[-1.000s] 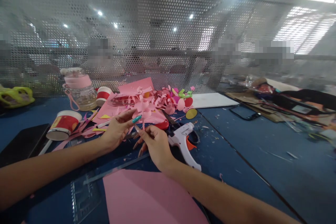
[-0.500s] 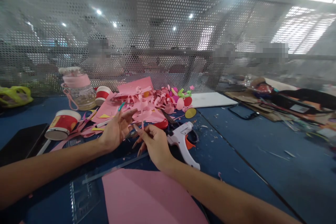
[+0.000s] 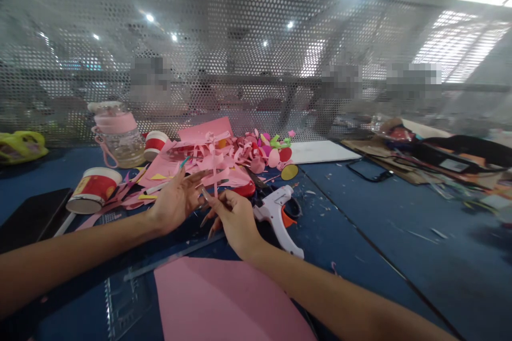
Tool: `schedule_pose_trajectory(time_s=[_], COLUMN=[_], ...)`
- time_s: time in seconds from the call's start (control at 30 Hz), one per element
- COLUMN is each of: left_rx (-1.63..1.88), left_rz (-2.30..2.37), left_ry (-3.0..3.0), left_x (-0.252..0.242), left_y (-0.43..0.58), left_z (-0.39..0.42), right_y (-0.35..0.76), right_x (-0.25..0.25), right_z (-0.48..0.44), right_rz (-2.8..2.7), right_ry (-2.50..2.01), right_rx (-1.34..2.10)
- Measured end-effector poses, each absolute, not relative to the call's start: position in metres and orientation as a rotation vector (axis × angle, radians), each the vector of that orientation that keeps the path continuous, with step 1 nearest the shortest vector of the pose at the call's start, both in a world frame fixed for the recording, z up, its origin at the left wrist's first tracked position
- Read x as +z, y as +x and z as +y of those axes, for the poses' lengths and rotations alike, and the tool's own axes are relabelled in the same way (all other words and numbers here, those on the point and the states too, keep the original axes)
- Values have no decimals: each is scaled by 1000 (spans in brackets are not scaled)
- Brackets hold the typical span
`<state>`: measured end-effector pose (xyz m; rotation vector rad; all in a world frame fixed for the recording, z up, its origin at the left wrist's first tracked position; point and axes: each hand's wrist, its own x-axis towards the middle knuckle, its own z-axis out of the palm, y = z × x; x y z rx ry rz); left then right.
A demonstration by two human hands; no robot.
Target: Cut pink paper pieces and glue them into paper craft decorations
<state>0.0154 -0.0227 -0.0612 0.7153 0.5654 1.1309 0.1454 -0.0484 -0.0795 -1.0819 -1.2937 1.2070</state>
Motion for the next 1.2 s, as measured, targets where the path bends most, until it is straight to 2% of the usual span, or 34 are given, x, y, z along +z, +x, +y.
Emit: schedule_pose_trajectory(time_s=[1.2], left_rx=[1088], left_rz=[536], left_ry=[684], left_x=[-55], left_y=[15], left_z=[-24], right_y=[146], right_x=[-83], right_z=[-46], right_rz=[-1286], right_ry=[-1096], right_rx=[1209])
